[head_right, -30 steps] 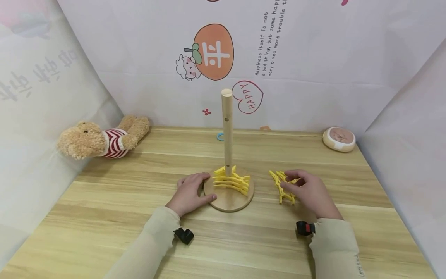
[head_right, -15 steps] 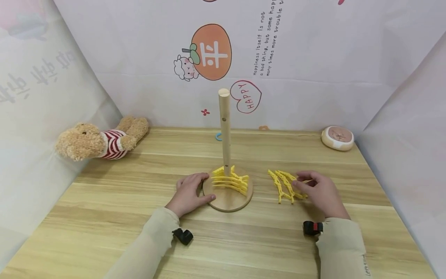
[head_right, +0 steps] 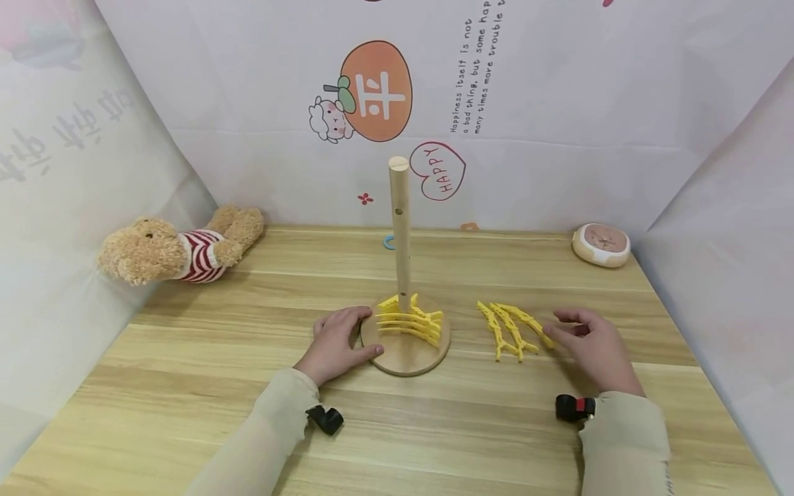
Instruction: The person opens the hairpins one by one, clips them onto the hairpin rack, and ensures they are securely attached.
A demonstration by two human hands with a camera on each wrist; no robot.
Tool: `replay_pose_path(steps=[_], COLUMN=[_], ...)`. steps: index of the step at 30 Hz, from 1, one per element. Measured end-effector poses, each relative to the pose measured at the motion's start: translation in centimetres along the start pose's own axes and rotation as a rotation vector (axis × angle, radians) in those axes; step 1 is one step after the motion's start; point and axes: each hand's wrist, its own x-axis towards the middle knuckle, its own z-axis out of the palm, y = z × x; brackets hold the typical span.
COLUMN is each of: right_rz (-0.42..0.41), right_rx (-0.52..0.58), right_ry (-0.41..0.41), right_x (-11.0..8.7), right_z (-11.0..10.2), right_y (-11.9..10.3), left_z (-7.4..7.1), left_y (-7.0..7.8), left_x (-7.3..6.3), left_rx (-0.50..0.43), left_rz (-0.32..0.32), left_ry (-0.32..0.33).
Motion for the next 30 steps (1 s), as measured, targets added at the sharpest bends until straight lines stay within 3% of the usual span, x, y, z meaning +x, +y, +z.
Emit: replay_pose_path(steps=[15, 18, 25, 30], right_rz=[-0.027, -0.033, -0.05, -0.089], right_rx=[-0.099, -0.08, 0.099, 0.139], right_ry=[-0.123, -0.069, 0.159, 0.199], right_x=[0.2, 0.3, 0.1, 0.0], right_z=[-0.3, -0.2, 0.6, 0.9], right_y=[0.4, 0.2, -0.8, -2.6], left_z=[0.0, 0.0, 0.2, 0.2], left_y=[-0.1, 0.0, 1.1, 1.6], left_x=[0.0, 0.0, 0.2, 0.2], left_rx=[-0.004, 0.002, 0.017, 0.059], left_rz=[-0.005, -0.013, -0.048, -0.069], left_ry=[0.008, 0.007, -0.021, -0.038])
